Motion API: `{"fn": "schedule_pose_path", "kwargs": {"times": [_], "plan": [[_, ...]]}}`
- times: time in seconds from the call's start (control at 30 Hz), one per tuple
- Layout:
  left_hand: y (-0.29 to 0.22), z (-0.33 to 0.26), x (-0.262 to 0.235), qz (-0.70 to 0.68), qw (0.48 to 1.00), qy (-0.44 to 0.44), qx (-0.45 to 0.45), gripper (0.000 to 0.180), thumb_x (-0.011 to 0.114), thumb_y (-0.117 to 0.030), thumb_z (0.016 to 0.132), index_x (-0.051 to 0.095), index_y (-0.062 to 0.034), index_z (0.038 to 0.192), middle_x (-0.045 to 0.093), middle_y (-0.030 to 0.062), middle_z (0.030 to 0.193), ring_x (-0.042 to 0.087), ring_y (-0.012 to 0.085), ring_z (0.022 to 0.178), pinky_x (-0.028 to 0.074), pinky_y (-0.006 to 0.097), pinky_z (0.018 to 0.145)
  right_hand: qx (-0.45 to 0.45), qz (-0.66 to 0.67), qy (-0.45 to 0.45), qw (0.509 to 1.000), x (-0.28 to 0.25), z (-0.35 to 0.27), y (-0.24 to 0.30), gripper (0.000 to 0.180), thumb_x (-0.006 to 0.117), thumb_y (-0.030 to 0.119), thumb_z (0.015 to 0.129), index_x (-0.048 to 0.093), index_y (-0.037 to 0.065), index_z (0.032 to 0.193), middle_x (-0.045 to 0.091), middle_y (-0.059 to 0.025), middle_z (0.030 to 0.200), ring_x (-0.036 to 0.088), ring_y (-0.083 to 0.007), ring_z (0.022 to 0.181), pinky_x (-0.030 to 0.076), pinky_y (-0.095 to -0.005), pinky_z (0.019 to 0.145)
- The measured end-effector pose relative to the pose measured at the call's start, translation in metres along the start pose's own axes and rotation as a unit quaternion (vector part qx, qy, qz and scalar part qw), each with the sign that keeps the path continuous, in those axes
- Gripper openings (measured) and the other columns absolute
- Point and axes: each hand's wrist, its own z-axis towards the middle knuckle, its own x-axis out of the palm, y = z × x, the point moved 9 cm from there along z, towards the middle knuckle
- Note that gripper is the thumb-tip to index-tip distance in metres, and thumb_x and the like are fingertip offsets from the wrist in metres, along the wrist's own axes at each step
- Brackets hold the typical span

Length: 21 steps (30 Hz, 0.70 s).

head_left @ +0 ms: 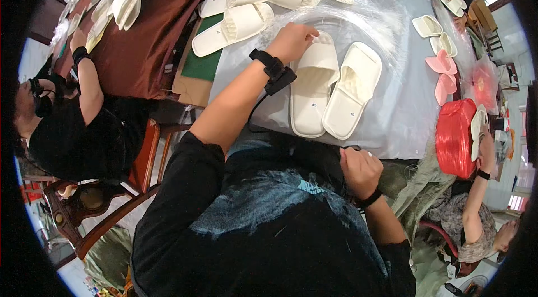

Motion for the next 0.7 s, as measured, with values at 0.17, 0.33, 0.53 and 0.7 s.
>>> {"fn": "schedule_pose_path", "kwargs": {"times": [0.17,0.33,0.53,0.7], "plan": [[0.011,0.010,0.000,0.018,1.000,0.002,-0.019,0.022,0.064,-0.007,0.080,0.069,-0.0020,0.101,0.069,0.0183,0.087,0.067,0.0306,0.077,0.052,0.036,0.072,0.044,0.001,-0.016,0.999,0.011,0.008,-0.004,0.023,0.066,0.011,0.083,0.050,0.008,0.067,0.045,-0.0043,0.055,0.050,-0.0205,0.049,0.037,-0.0340,0.043],[0.014,0.015,-0.010,0.082,0.995,-0.003,-0.056,0.016,0.067,-0.010,0.076,0.070,0.0002,0.089,0.068,0.0177,0.080,0.067,0.0311,0.076,0.052,0.037,0.072,0.054,-0.004,-0.047,0.997,0.016,0.024,-0.006,0.023,0.067,0.010,0.081,0.049,0.009,0.067,0.043,-0.0037,0.054,0.049,-0.0208,0.047,0.038,-0.0339,0.042],[0.024,0.016,-0.020,0.148,0.983,-0.033,-0.108,0.013,0.069,-0.014,0.075,0.071,-0.0031,0.082,0.067,0.0201,0.085,0.065,0.0372,0.082,0.053,0.044,0.076,0.073,-0.036,-0.030,0.996,0.031,0.044,-0.010,0.022,0.065,0.007,0.076,0.045,0.009,0.066,0.044,-0.0032,0.053,0.050,-0.0198,0.046,0.040,-0.0340,0.040],[0.022,0.017,-0.026,0.154,0.980,0.022,-0.121,0.015,0.067,-0.013,0.076,0.070,0.0017,0.077,0.066,0.0154,0.067,0.066,0.0268,0.062,0.053,0.036,0.064,0.119,-0.039,-0.019,0.992,0.036,0.043,-0.024,0.020,0.067,0.011,0.079,0.049,0.008,0.070,0.049,-0.0078,0.053,0.052,-0.0265,0.045,0.040,-0.0391,0.042]]}}
